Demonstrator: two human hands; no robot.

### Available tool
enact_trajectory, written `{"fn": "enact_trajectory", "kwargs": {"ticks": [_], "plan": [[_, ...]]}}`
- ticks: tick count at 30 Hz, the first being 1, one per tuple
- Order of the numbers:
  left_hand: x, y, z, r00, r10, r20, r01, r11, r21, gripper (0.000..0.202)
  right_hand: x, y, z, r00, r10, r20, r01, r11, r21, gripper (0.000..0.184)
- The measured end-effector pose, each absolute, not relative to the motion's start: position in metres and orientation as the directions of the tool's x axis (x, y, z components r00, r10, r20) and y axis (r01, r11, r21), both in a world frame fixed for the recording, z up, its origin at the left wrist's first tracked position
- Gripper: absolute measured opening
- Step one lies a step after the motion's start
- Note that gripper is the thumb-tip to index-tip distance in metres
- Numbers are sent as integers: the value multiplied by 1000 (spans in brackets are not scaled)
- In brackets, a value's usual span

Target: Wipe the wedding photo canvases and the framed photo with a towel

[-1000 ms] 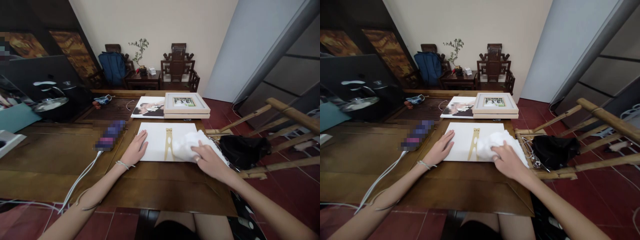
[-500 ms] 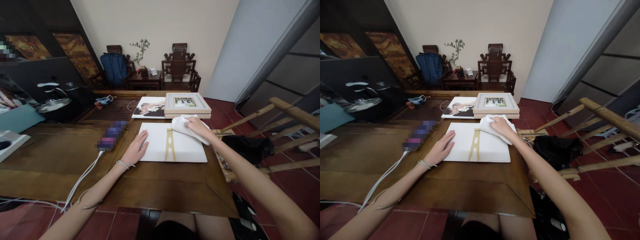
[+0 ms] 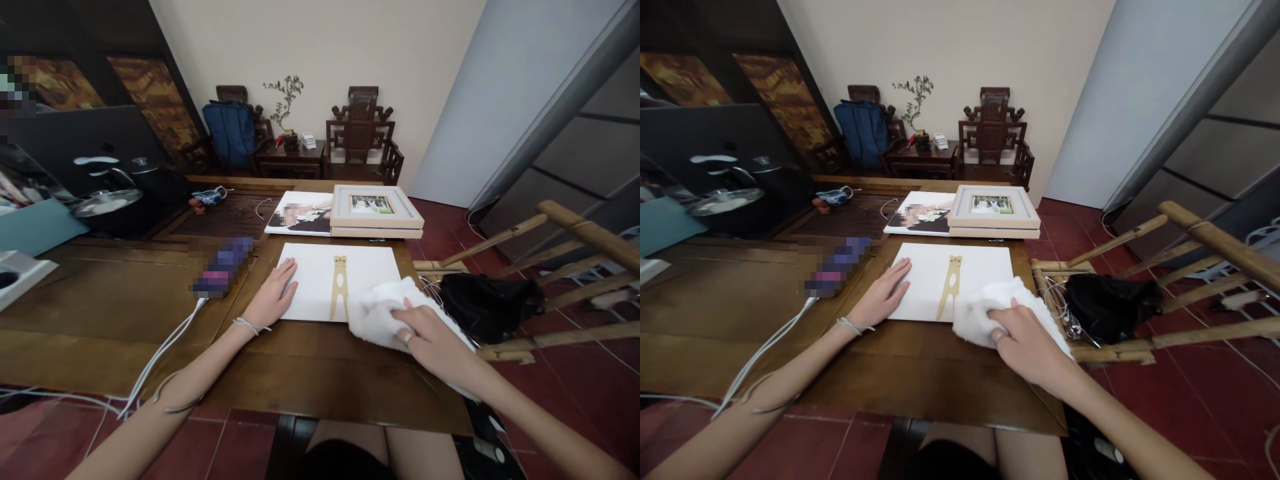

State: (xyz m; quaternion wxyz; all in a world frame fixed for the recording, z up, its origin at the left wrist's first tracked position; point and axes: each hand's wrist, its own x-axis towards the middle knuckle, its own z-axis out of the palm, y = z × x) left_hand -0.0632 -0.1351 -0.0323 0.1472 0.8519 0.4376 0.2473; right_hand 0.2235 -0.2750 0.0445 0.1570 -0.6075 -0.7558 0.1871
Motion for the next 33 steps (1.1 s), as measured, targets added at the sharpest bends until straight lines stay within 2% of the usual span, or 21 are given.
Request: {"fn": "enact_trajectory", "kwargs": {"ticks": [3,8,13,16,19,22,25,29,33], "plan": [[-63,-135,-32,493,820,289,673,-571,471,51,226,-273,52,-238,971,-23,850,196,-488,22],[-63,-136,-30,489,825,282,680,-564,469,51,229,-204,51,-183,978,98,831,208,-516,20],[-64,-136,-30,491,825,278,676,-563,476,52,201,-146,41,-125,974,191,823,209,-528,29],[-65,-135,-31,495,825,274,677,-564,473,52,175,-147,33,-215,963,164,813,270,-516,39],[-65,-134,-32,499,823,273,676,-566,471,52,158,-174,27,-353,931,92,823,356,-443,48],[-64,-135,-33,499,821,279,678,-570,464,51,151,-218,29,-466,884,36,815,445,-371,48],[-63,-136,-33,496,821,284,683,-570,457,51,147,-260,38,-561,827,-34,778,512,-365,46],[-63,-136,-32,500,816,291,672,-578,464,50,142,-277,45,-599,797,-77,751,526,-399,45],[-64,-135,-31,500,820,279,669,-570,477,51,144,-238,43,-532,846,-37,787,478,-390,44]]}}
